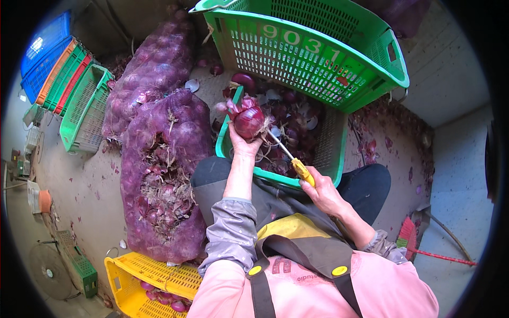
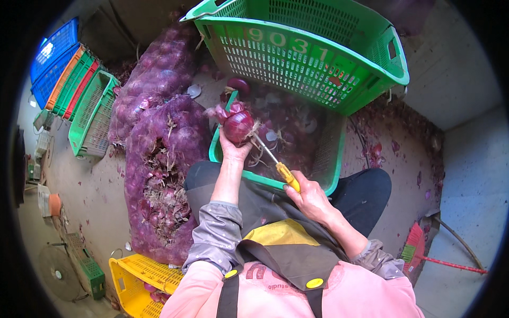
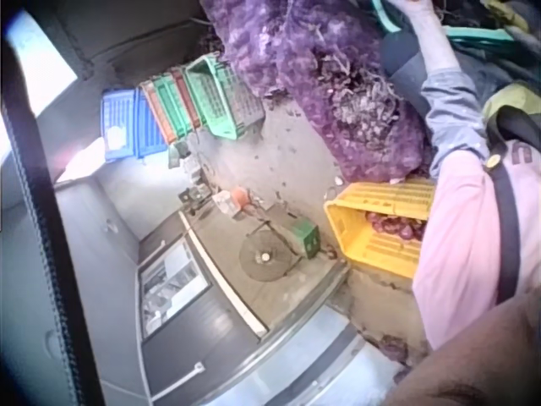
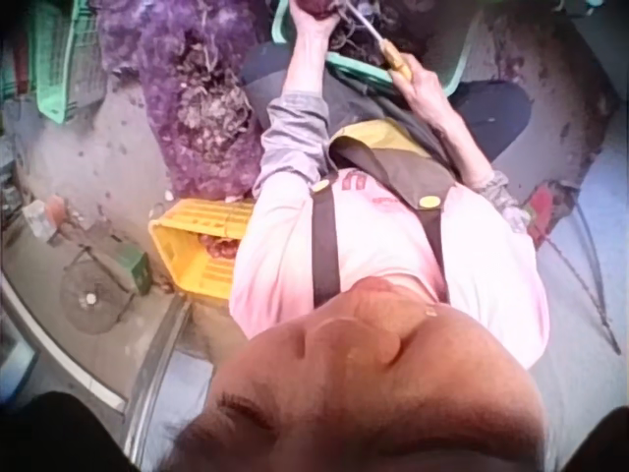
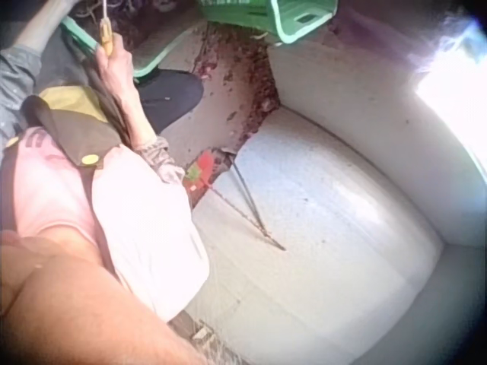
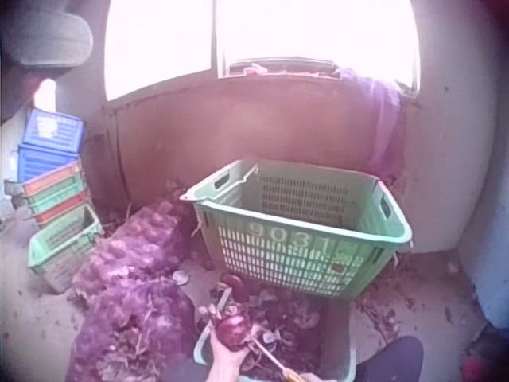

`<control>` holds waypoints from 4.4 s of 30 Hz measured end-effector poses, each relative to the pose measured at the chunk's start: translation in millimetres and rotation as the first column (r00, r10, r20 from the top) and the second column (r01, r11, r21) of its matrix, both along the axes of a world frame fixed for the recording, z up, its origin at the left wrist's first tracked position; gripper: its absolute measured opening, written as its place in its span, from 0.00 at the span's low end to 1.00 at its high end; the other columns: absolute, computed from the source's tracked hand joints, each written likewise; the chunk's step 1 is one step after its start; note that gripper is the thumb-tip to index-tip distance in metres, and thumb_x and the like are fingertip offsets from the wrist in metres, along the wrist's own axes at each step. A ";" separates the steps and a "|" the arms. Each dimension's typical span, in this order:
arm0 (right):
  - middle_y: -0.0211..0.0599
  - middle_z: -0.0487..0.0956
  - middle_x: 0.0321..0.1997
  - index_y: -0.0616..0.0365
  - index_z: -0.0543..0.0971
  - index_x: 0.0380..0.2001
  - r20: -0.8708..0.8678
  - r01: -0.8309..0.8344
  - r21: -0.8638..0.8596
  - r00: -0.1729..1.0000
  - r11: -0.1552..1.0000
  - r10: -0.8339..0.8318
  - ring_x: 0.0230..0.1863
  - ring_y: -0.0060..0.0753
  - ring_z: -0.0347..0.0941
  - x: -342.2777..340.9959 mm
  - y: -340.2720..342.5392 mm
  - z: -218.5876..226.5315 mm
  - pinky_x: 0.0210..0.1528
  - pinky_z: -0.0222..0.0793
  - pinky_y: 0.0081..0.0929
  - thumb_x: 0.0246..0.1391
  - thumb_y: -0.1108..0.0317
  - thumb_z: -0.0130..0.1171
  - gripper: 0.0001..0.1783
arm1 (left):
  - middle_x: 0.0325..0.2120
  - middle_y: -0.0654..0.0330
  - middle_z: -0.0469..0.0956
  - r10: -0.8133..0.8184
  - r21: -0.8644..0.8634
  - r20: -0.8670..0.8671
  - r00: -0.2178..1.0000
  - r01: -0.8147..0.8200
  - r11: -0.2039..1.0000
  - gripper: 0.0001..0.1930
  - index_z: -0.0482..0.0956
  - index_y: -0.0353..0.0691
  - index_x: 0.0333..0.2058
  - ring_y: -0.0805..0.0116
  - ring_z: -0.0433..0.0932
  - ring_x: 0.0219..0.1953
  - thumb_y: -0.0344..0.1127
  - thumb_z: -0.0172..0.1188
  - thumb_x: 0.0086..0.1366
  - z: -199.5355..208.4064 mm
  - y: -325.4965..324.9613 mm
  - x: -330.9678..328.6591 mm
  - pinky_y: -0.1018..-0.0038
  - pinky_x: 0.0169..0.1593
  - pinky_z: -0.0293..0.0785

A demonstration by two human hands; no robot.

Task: The person peels red onions using shears, placing the peeled onions into a yellow crate and the skins into a green crate.

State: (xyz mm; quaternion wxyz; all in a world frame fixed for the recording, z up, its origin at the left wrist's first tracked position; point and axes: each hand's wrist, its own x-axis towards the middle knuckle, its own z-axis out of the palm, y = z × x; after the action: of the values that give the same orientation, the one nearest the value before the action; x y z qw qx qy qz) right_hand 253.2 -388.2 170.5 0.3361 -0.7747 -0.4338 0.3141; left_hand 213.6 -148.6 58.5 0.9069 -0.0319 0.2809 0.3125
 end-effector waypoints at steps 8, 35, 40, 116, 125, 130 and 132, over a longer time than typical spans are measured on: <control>0.58 0.73 0.27 0.58 0.64 0.47 0.044 0.023 -0.020 0.999 1.000 -0.022 0.33 0.60 0.70 -4.2 25.9 -12.7 0.33 0.65 0.45 0.52 0.61 0.51 0.21 | 0.43 0.51 0.70 0.024 -0.130 0.214 0.977 0.005 0.991 0.29 0.66 0.41 0.47 0.51 0.69 0.44 0.57 0.44 0.54 -3.2 3.2 0.3 0.52 0.44 0.69; 0.48 0.73 0.26 0.61 0.66 0.46 -0.250 0.101 -0.183 0.957 0.978 -0.146 0.29 0.42 0.73 13.6 15.7 15.0 0.35 0.66 0.32 0.53 0.64 0.49 0.18 | 0.43 0.45 0.68 -0.091 -0.125 0.340 0.936 0.141 0.982 0.32 0.65 0.38 0.47 0.45 0.71 0.42 0.60 0.45 0.53 -14.6 16.3 1.6 0.51 0.41 0.73; 0.50 0.73 0.26 0.60 0.65 0.47 -0.012 0.048 -0.034 0.999 0.998 -0.048 0.29 0.44 0.72 7.7 19.1 20.5 0.34 0.66 0.32 0.52 0.66 0.50 0.19 | 0.42 0.44 0.69 -0.039 -0.190 0.475 0.879 0.146 0.971 0.30 0.67 0.37 0.45 0.45 0.72 0.41 0.56 0.51 0.50 -24.0 19.8 -0.4 0.52 0.40 0.74; 0.27 0.66 0.22 0.60 0.66 0.43 -0.514 -0.056 -0.112 0.858 0.992 -0.010 0.21 0.16 0.61 14.4 -19.8 30.0 0.24 0.61 0.17 0.54 0.65 0.48 0.15 | 0.51 0.54 0.65 -0.113 0.106 0.813 0.571 0.045 0.993 0.25 0.65 0.43 0.51 0.49 0.61 0.55 0.51 0.46 0.58 -4.2 21.5 -6.1 0.40 0.52 0.56; 0.28 0.66 0.24 0.60 0.65 0.45 -0.412 0.019 -0.087 0.910 0.996 -0.053 0.22 0.16 0.61 15.6 -9.6 33.0 0.25 0.61 0.19 0.53 0.66 0.49 0.16 | 0.47 0.58 0.68 -0.117 -0.014 0.603 0.789 0.157 0.988 0.30 0.67 0.47 0.48 0.52 0.66 0.50 0.64 0.45 0.54 -18.8 16.9 -2.6 0.39 0.50 0.58; 0.27 0.66 0.24 0.61 0.65 0.45 -0.376 -0.038 -0.039 0.926 0.999 0.021 0.23 0.16 0.61 4.4 -6.3 47.0 0.25 0.61 0.18 0.53 0.66 0.48 0.16 | 0.45 0.57 0.70 -0.086 0.091 0.571 0.816 0.041 0.995 0.33 0.67 0.47 0.48 0.51 0.68 0.48 0.65 0.47 0.52 -14.4 22.9 -4.0 0.41 0.49 0.60; 0.26 0.66 0.23 0.60 0.65 0.45 -0.423 -0.044 -0.051 0.906 0.998 0.019 0.22 0.15 0.61 2.7 -6.5 51.0 0.25 0.61 0.17 0.54 0.66 0.47 0.16 | 0.44 0.56 0.71 -0.080 0.146 0.621 0.779 -0.015 0.989 0.35 0.65 0.48 0.50 0.51 0.70 0.46 0.65 0.52 0.50 -16.2 24.5 -4.0 0.46 0.50 0.64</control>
State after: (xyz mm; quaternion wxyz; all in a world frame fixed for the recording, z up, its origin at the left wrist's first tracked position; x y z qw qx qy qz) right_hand 255.9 -394.7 221.5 0.3936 -0.6911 -0.3538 0.4922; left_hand 209.6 -124.1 42.3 0.9538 -0.0639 -0.0584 0.2878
